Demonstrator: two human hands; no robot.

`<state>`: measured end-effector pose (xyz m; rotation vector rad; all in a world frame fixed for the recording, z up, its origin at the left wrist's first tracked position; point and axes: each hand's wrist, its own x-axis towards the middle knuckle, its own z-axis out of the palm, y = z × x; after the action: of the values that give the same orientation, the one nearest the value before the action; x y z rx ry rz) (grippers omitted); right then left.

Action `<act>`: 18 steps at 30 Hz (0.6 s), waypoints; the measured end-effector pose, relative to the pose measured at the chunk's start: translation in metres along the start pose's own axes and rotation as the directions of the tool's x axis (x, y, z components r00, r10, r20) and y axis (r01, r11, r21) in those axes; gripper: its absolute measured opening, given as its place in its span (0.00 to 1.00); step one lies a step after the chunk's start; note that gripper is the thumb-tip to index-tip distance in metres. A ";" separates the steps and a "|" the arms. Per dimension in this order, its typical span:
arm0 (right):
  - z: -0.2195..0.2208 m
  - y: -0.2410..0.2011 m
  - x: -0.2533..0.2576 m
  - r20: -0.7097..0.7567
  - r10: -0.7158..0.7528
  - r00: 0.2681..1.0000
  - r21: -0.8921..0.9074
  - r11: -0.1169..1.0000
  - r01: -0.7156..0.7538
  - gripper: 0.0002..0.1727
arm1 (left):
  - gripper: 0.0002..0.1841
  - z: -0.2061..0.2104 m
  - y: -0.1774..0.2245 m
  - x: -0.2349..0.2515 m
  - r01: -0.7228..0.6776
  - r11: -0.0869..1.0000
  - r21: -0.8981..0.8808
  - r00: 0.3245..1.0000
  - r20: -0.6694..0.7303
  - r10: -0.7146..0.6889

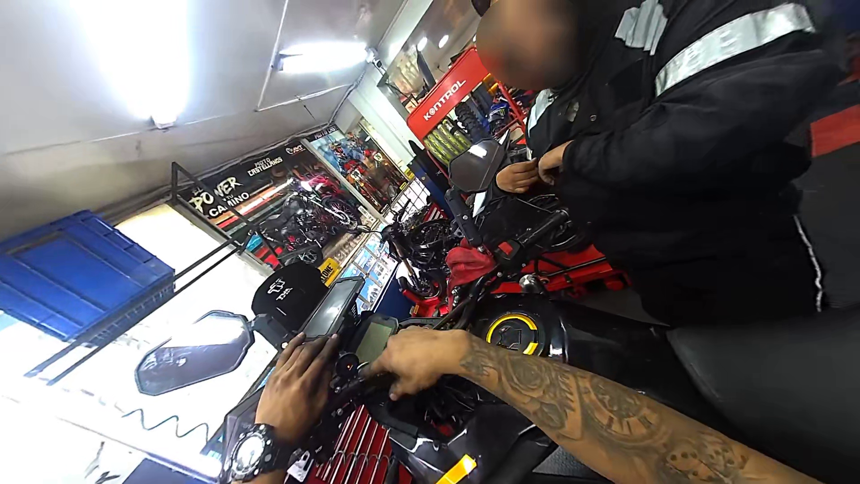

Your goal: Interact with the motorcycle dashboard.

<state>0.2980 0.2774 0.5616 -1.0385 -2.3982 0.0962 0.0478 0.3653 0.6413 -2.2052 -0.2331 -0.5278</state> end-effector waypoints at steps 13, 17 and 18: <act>0.017 -0.011 -0.005 -0.058 0.003 0.998 0.004 1.000 -0.003 0.46 | 0.23 0.002 -0.001 -0.002 0.007 1.000 0.023 1.000 -0.016 -0.007; 0.021 -0.010 -0.003 -0.045 -0.007 0.999 -0.031 1.000 0.005 0.43 | 0.23 0.003 -0.001 -0.001 0.002 1.000 0.022 1.000 -0.023 -0.002; 0.021 -0.010 -0.003 -0.039 -0.002 0.999 -0.032 0.999 0.001 0.44 | 0.23 0.003 -0.002 -0.001 -0.001 1.000 0.019 1.000 -0.026 0.001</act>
<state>0.2827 0.2711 0.5444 -1.0432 -2.3726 0.0367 0.0473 0.3687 0.6402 -2.1790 -0.2226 -0.5508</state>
